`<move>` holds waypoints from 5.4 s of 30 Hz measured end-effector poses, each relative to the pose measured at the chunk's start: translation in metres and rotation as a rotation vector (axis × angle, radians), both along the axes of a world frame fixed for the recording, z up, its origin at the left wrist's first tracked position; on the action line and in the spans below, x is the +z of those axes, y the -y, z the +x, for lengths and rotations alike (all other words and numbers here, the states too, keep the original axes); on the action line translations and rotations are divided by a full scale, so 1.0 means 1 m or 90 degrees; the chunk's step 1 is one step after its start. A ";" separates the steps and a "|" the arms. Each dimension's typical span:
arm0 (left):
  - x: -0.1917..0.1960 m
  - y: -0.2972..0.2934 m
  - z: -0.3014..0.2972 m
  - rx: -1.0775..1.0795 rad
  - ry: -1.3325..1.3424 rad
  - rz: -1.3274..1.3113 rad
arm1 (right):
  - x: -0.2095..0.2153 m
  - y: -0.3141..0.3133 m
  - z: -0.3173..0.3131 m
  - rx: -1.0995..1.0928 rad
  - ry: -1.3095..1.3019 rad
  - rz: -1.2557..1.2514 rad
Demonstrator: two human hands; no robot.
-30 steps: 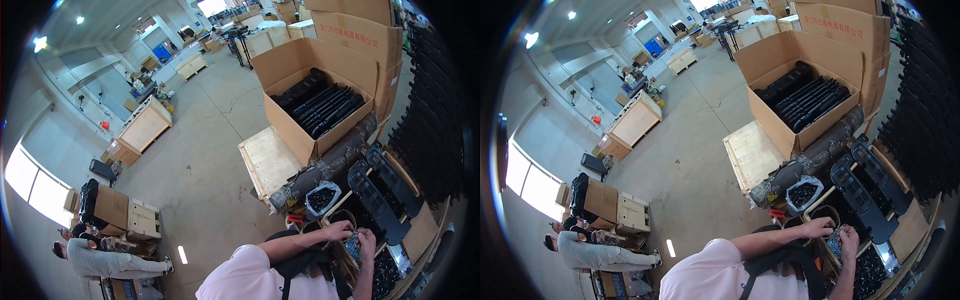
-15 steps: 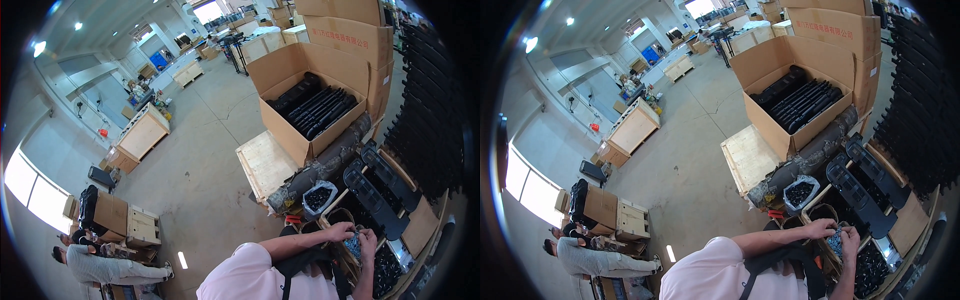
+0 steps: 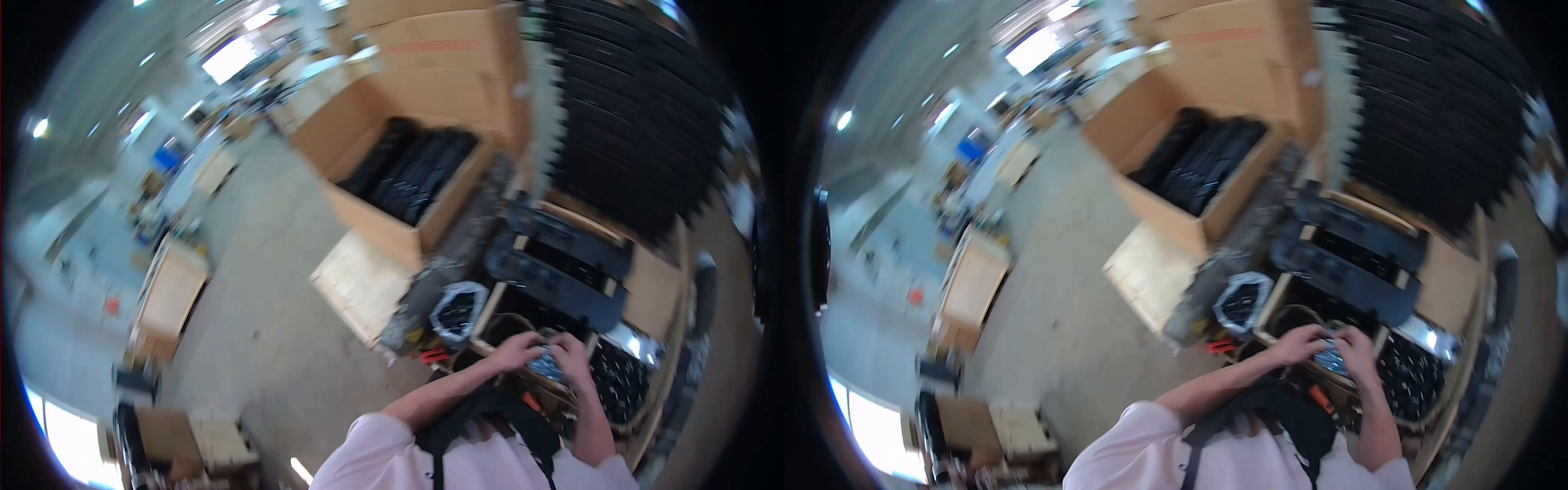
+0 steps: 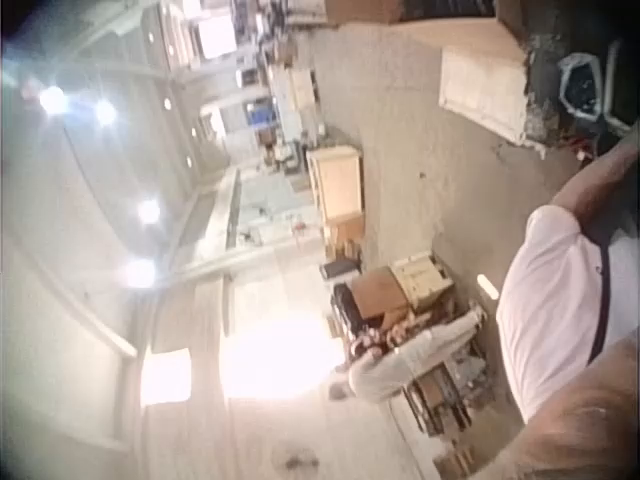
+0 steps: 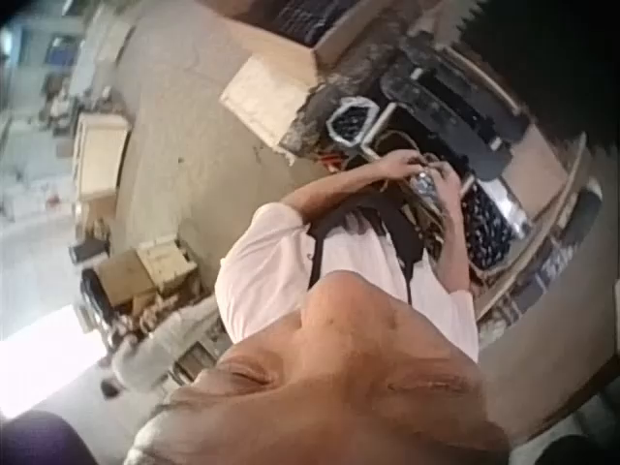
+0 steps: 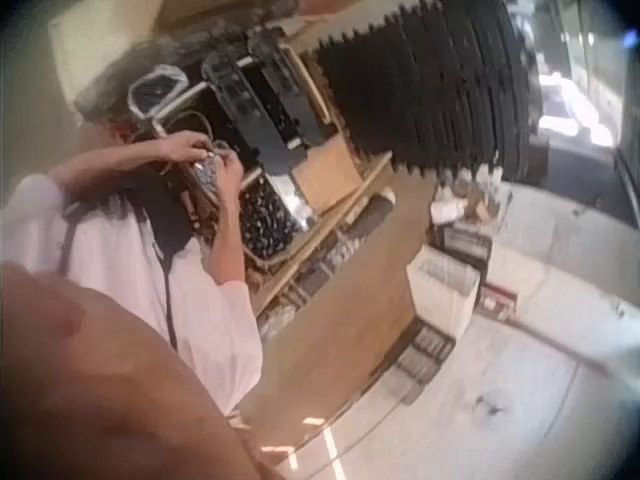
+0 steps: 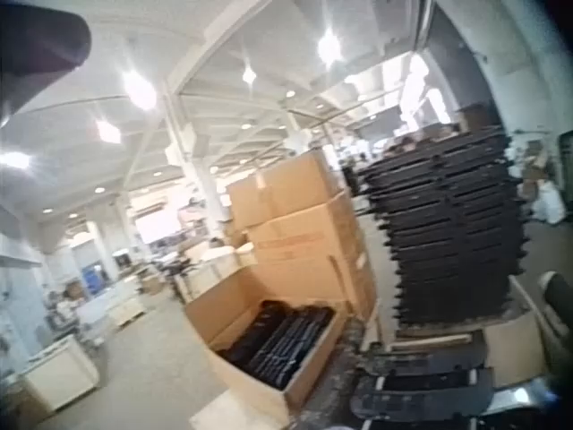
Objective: The recorder is using a pneumatic screwdriver to secure small screws into black plastic housing components at a factory workbench.
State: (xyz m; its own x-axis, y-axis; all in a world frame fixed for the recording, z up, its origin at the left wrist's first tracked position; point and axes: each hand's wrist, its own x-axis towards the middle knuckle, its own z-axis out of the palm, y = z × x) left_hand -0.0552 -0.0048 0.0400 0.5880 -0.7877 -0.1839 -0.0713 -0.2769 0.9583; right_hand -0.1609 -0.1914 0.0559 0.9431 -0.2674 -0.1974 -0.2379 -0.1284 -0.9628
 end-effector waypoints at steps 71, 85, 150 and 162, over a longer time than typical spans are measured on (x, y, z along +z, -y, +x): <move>0.019 0.053 0.028 -0.021 -0.423 -0.040 | 0.011 0.042 0.015 -0.283 0.071 0.367; 0.021 0.047 0.026 -0.017 -0.324 -0.070 | 0.013 0.018 0.025 -0.212 0.085 0.113; 0.020 0.018 0.129 0.299 -0.469 -0.176 | 0.012 0.061 0.189 -0.048 -0.053 0.328; 0.016 -0.010 0.046 0.293 -0.451 -0.218 | 0.020 -0.015 0.111 0.044 0.056 -0.021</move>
